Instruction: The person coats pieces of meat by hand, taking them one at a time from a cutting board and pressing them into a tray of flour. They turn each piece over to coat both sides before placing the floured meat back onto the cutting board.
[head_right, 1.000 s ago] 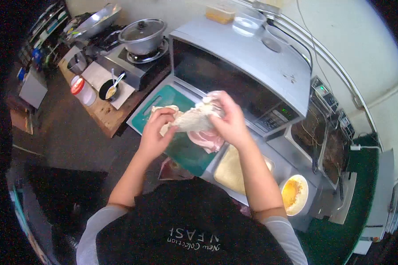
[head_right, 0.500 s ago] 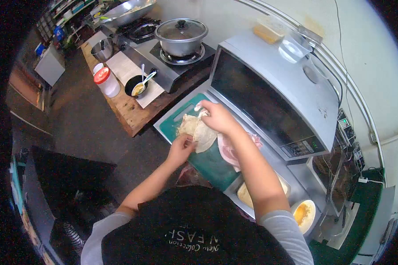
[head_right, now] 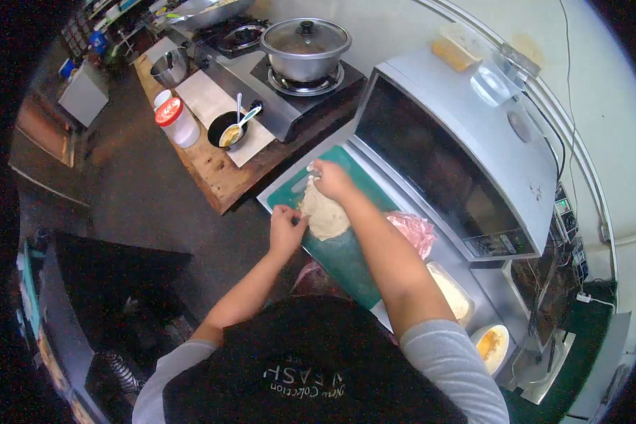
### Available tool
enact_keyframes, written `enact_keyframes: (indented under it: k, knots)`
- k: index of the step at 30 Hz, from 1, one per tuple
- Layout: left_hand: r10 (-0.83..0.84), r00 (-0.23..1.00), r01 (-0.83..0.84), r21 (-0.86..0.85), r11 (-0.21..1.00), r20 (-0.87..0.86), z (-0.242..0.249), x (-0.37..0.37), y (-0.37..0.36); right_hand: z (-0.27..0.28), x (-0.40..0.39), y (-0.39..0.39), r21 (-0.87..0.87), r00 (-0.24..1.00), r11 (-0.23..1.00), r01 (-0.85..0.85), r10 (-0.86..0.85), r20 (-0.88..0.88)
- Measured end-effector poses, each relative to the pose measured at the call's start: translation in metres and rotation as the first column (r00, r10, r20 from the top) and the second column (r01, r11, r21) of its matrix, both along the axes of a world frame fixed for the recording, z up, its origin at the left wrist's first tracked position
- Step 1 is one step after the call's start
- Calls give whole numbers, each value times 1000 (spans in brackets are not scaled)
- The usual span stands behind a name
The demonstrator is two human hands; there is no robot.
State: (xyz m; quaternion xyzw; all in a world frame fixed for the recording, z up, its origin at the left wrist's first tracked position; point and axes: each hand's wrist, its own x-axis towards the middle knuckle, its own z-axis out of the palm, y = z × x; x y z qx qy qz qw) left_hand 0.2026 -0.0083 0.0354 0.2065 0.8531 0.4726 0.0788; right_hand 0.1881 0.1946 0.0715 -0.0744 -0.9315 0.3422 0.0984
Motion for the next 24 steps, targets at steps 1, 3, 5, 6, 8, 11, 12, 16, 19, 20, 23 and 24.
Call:
enact_keyframes:
  k: [1,3,5,6,8,11,12,16,19,20,23,24]
  knots:
    - [-2,1000,2,-14,1000,-1,1,-1,1,6,5,1,14,999,1000,25,-24,-23]
    - [-15,1000,15,-47,999,0,3,0,0,22,27,0,37,995,996,84,-82,-64]
    - [13,999,-14,-16,1000,-51,4,2,-1,31,59,6,-41,970,992,121,-127,-209]
    - [27,997,-26,3,1000,-75,6,3,-2,37,79,11,-79,948,988,135,-152,-278]
    - [-31,996,31,-2,1000,-82,14,7,-2,62,132,10,-158,911,946,282,-316,-267]
    - [-142,971,153,43,987,-193,27,16,3,66,220,16,-178,807,847,501,-531,-258]
    - [-209,949,226,43,973,-237,34,20,8,69,248,17,-161,780,822,546,-569,-262]
    - [-459,830,498,48,866,-318,49,42,40,39,354,23,-34,625,627,778,-779,-56]
    - [-614,684,665,-11,747,-394,58,61,69,31,409,19,216,565,574,790,-818,108]
    - [-642,654,685,-45,727,-400,57,66,78,26,426,18,314,554,575,756,-817,160]
    - [-712,592,722,-145,677,-377,58,78,105,-1,473,15,268,507,700,662,-681,528]
    - [-702,588,699,-185,691,-402,56,81,113,-7,489,10,249,504,751,611,-613,609]
